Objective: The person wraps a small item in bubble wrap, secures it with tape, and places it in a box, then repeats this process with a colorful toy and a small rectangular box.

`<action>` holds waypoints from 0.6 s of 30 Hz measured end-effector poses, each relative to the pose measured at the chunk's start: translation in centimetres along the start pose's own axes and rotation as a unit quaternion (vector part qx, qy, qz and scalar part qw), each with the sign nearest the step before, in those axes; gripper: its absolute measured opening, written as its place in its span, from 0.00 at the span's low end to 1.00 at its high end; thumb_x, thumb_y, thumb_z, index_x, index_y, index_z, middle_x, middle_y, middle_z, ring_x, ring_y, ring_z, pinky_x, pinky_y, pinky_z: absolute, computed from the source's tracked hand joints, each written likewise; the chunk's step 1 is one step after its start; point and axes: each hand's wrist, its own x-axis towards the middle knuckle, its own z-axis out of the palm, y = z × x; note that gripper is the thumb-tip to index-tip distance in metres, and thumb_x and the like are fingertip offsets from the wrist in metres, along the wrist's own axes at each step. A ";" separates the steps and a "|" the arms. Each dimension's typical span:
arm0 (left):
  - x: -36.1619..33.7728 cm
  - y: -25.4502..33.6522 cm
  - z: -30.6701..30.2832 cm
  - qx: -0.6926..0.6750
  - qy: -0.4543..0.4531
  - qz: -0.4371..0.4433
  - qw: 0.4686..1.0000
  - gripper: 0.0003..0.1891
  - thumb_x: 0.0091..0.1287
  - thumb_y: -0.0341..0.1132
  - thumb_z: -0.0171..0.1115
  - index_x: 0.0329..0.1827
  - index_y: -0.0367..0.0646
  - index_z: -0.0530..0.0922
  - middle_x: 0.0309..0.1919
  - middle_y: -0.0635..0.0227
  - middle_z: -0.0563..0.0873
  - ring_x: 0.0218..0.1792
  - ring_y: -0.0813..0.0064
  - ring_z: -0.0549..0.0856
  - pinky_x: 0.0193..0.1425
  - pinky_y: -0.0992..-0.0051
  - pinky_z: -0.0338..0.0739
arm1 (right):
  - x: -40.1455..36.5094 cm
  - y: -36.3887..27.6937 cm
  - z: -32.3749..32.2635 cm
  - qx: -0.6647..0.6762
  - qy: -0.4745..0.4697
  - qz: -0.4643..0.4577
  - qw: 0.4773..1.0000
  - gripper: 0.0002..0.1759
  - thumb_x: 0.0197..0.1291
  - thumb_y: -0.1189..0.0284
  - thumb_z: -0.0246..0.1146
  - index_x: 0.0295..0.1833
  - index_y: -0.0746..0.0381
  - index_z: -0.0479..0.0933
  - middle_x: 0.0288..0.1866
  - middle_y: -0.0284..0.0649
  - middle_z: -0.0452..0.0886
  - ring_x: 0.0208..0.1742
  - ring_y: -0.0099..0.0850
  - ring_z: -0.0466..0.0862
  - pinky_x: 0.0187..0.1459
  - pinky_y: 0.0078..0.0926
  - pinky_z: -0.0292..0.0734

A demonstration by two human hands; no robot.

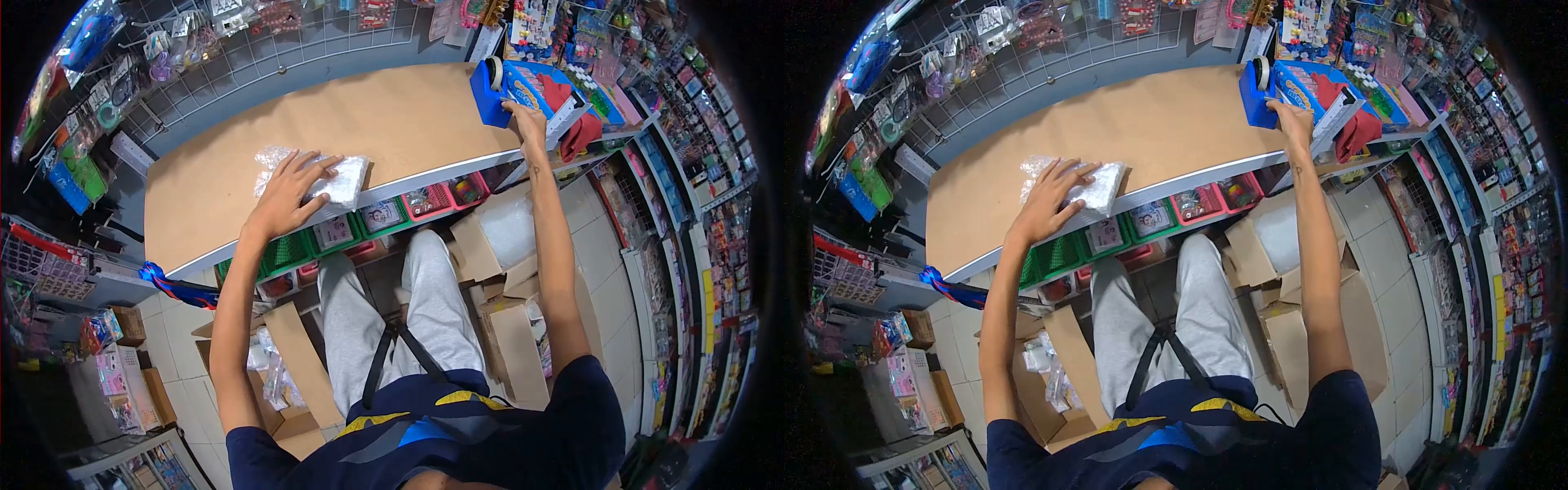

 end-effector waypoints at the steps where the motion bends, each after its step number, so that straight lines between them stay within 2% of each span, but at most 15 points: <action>1: -0.1 0.0 0.0 0.002 0.001 0.002 1.000 0.32 0.70 0.48 0.56 0.78 0.53 0.66 0.60 0.64 0.85 0.76 0.53 0.67 0.84 0.50 0.48 | 0.1 0.4 0.0 -0.063 0.006 0.004 0.998 0.14 0.54 0.65 0.74 0.38 0.65 0.90 0.33 0.32 0.86 0.33 0.23 0.81 0.38 0.20 0.73; 2: -0.1 -0.2 0.1 0.005 0.003 0.006 1.000 0.32 0.70 0.48 0.56 0.78 0.53 0.66 0.61 0.64 0.84 0.76 0.53 0.67 0.84 0.50 0.48 | 0.1 0.7 0.1 -0.125 0.012 0.008 0.992 0.14 0.54 0.65 0.74 0.38 0.65 0.90 0.32 0.32 0.86 0.32 0.24 0.81 0.38 0.20 0.72; 3: -0.1 -0.2 0.2 0.008 0.004 0.009 1.000 0.32 0.71 0.48 0.56 0.78 0.53 0.66 0.61 0.64 0.84 0.75 0.53 0.67 0.84 0.50 0.48 | 1.4 4.0 0.1 -0.065 -0.010 -0.015 0.998 0.13 0.55 0.64 0.74 0.39 0.64 0.90 0.33 0.30 0.86 0.31 0.22 0.79 0.37 0.20 0.71; 6: -0.2 -0.5 0.6 -0.007 0.017 0.002 1.000 0.32 0.71 0.49 0.56 0.78 0.54 0.67 0.62 0.64 0.84 0.75 0.54 0.67 0.84 0.50 0.48 | 0.2 5.3 -1.7 0.064 -0.031 -0.054 0.996 0.14 0.57 0.63 0.75 0.40 0.64 0.89 0.33 0.28 0.85 0.32 0.20 0.78 0.37 0.20 0.70; 8: -0.3 -0.3 0.4 -0.027 0.006 -0.006 1.000 0.32 0.71 0.49 0.56 0.78 0.55 0.66 0.63 0.66 0.84 0.76 0.55 0.67 0.85 0.50 0.47 | -2.2 5.0 -2.4 0.092 -0.026 -0.063 0.993 0.14 0.60 0.64 0.74 0.43 0.65 0.89 0.35 0.29 0.86 0.35 0.19 0.80 0.38 0.18 0.70; 9: -0.3 -0.3 0.5 -0.027 0.006 -0.008 1.000 0.32 0.71 0.50 0.56 0.79 0.56 0.65 0.63 0.66 0.84 0.76 0.55 0.66 0.85 0.50 0.47 | -4.2 3.6 -1.8 0.121 -0.004 -0.095 0.988 0.12 0.59 0.68 0.75 0.44 0.64 0.88 0.37 0.30 0.86 0.37 0.17 0.78 0.38 0.15 0.69; 12: -0.4 -1.0 0.9 -0.021 0.005 -0.008 1.000 0.34 0.71 0.51 0.56 0.80 0.57 0.64 0.63 0.67 0.84 0.77 0.56 0.66 0.85 0.51 0.46 | -8.1 1.6 0.6 0.162 -0.054 -0.127 0.977 0.13 0.60 0.69 0.75 0.47 0.65 0.87 0.40 0.30 0.86 0.38 0.16 0.78 0.39 0.15 0.70; 13: -0.4 -0.9 0.9 -0.023 0.005 -0.011 1.000 0.34 0.72 0.52 0.55 0.80 0.57 0.64 0.63 0.67 0.84 0.77 0.57 0.66 0.85 0.51 0.46 | -9.6 0.5 1.5 0.161 -0.099 -0.092 0.978 0.14 0.61 0.69 0.74 0.49 0.65 0.87 0.43 0.32 0.87 0.41 0.16 0.79 0.40 0.15 0.71; 16: -0.5 -0.9 1.0 -0.018 0.005 -0.015 1.000 0.34 0.72 0.53 0.55 0.80 0.57 0.63 0.63 0.67 0.84 0.77 0.57 0.66 0.85 0.51 0.46 | -14.6 -3.8 4.8 0.188 -0.281 -0.063 0.939 0.12 0.63 0.69 0.72 0.49 0.64 0.87 0.43 0.31 0.86 0.43 0.17 0.81 0.44 0.17 0.75; 18: -0.5 -0.7 0.8 -0.017 0.004 -0.018 1.000 0.33 0.72 0.52 0.55 0.80 0.57 0.64 0.63 0.67 0.84 0.77 0.58 0.66 0.85 0.51 0.46 | -17.3 -6.3 7.0 0.176 -0.375 -0.073 0.907 0.12 0.62 0.69 0.73 0.48 0.64 0.87 0.43 0.33 0.88 0.41 0.17 0.81 0.42 0.16 0.74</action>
